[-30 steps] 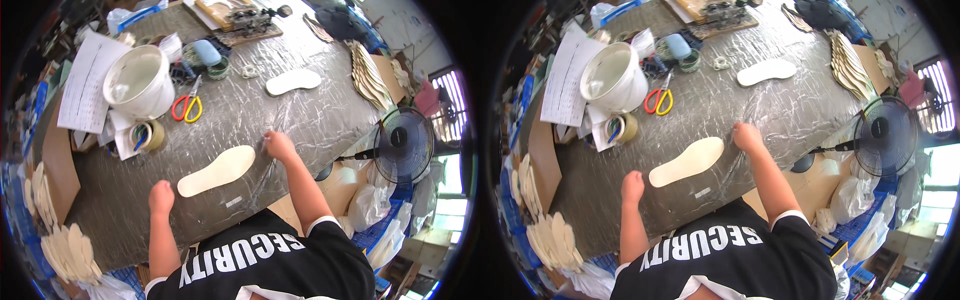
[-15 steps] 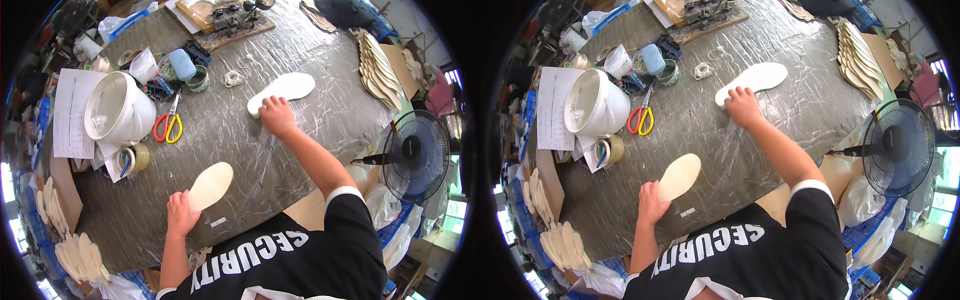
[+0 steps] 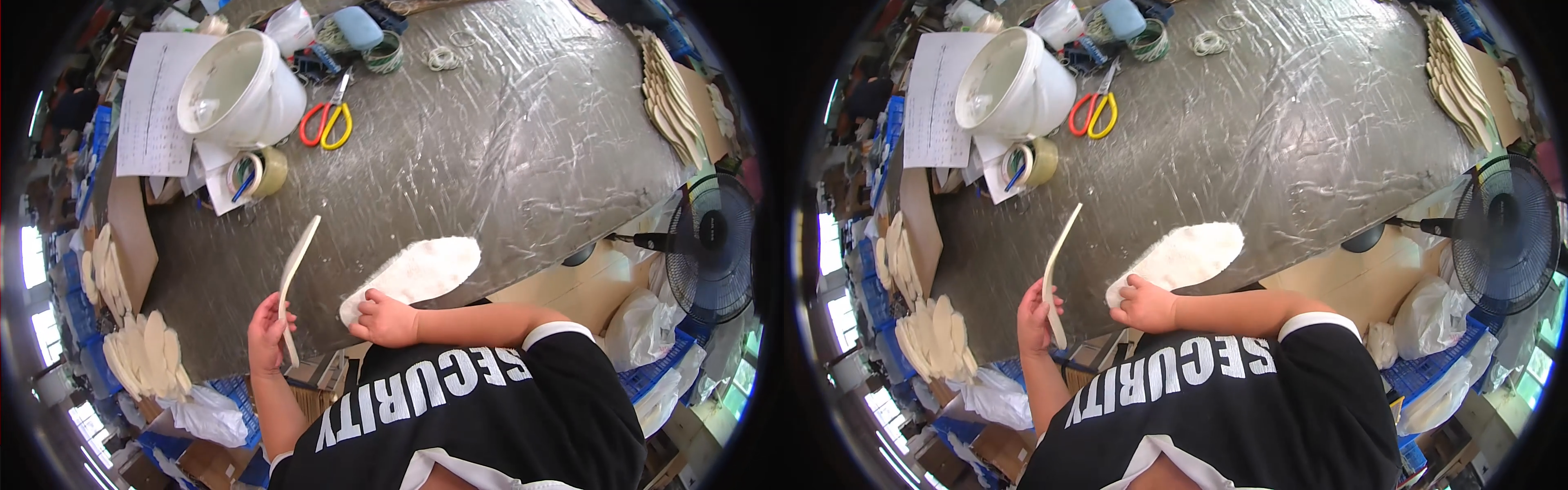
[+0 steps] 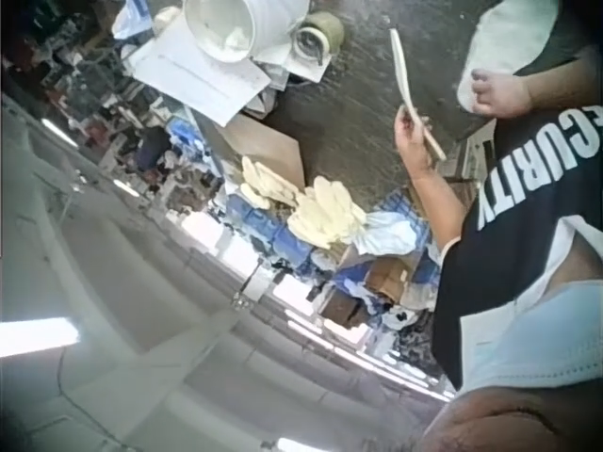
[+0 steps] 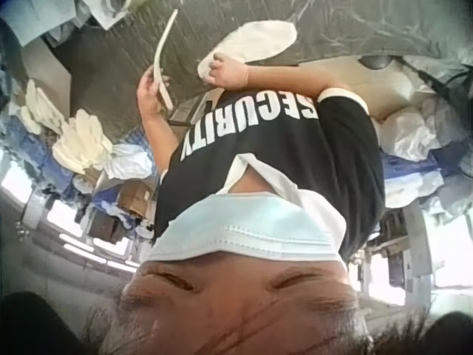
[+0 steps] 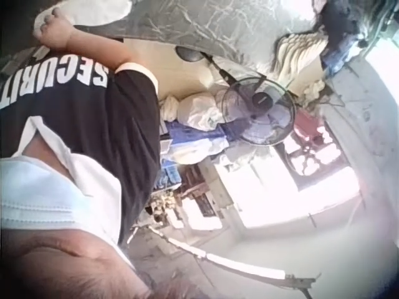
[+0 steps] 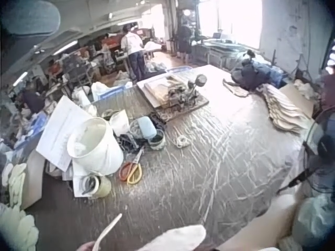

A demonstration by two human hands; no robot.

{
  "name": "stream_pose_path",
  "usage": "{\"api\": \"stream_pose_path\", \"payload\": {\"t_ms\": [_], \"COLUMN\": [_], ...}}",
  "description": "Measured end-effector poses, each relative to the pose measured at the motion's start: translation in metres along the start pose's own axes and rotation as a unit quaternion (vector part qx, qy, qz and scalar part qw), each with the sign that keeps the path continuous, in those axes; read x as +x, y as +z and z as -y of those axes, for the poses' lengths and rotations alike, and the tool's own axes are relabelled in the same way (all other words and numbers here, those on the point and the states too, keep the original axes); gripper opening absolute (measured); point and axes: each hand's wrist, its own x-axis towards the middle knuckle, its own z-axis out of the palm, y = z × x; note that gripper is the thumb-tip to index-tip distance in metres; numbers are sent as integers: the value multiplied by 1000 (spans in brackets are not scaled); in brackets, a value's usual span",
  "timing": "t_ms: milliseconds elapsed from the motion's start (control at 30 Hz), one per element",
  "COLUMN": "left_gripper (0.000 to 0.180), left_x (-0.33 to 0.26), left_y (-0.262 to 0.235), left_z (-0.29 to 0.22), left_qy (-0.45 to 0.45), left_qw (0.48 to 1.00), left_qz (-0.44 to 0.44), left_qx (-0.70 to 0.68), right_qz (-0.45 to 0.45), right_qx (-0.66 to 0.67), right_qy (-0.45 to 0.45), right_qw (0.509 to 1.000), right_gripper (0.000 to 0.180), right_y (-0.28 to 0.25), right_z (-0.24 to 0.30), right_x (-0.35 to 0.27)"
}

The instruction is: Attaching a white lining material to shoe insoles and inspecting the bond.

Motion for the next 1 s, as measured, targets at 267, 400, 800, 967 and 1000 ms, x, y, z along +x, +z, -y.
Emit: {"api": "stream_pose_path", "payload": {"t_ms": [267, 400, 800, 967, 1000], "left_gripper": [51, 55, 90, 122, 117], "left_x": [-31, -28, -4, -11, -7], "left_y": [-10, -9, 55, 121, 128], "left_z": [20, 29, -23, -51, -44], "left_qy": [-66, -96, 2, 256, 298], "left_qw": [961, 913, 947, 712, 719], "left_qz": [181, 280, 296, 185, 160], "left_qx": [-200, -281, 127, 627, 607], "right_qz": [-130, -182, -393, -439, -453], "right_qx": [-19, 217, 691, 722, 737], "right_qy": [-46, 118, 462, 431, 397], "right_qw": [990, 952, 393, 316, 307], "right_gripper": [13, 24, 31, 34, 35], "right_y": [1, 3, -33, -41, -45], "right_z": [14, 21, 16, 17, 19], "right_x": [1, -1, -7, -24, -26]}}
